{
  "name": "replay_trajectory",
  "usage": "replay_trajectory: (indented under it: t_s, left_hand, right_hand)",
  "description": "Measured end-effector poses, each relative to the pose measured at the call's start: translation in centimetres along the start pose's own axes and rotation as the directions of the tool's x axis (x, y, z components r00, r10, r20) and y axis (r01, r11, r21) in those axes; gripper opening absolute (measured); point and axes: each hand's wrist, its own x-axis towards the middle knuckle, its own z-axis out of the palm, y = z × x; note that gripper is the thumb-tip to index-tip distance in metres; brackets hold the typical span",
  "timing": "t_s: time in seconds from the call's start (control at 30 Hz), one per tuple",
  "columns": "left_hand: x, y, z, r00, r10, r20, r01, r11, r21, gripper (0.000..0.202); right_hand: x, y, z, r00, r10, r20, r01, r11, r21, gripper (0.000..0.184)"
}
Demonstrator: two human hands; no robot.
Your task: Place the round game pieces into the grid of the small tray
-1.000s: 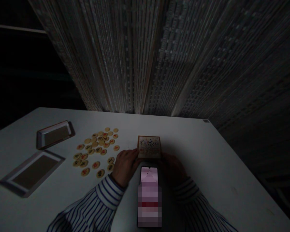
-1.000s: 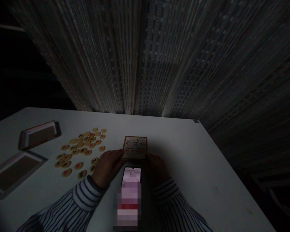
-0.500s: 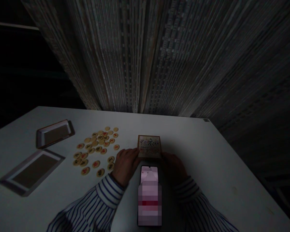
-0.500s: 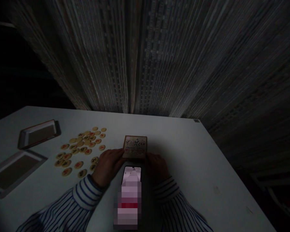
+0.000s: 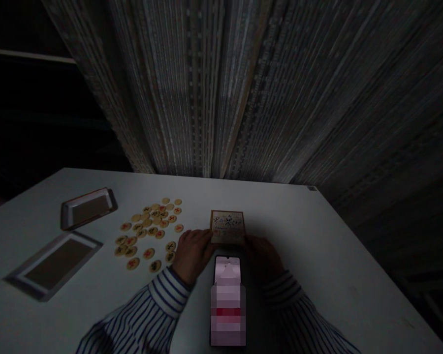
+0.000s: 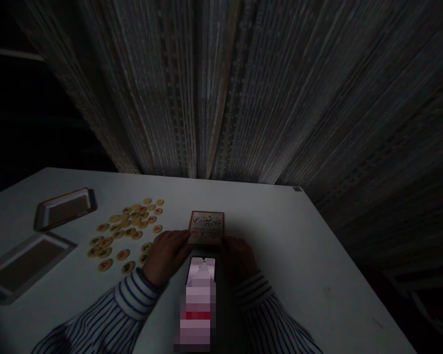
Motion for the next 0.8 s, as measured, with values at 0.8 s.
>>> replay_trajectory:
  t_s: [0.8]
  left_hand:
    - [5.7, 1.4, 1.3, 0.985, 0.064, 0.16, -0.09, 0.982, 0.164, 0.05]
  right_hand:
    - [5.5, 0.1, 1.3, 0.988, -0.019, 0.153, 0.026, 0.999, -0.047, 0.05]
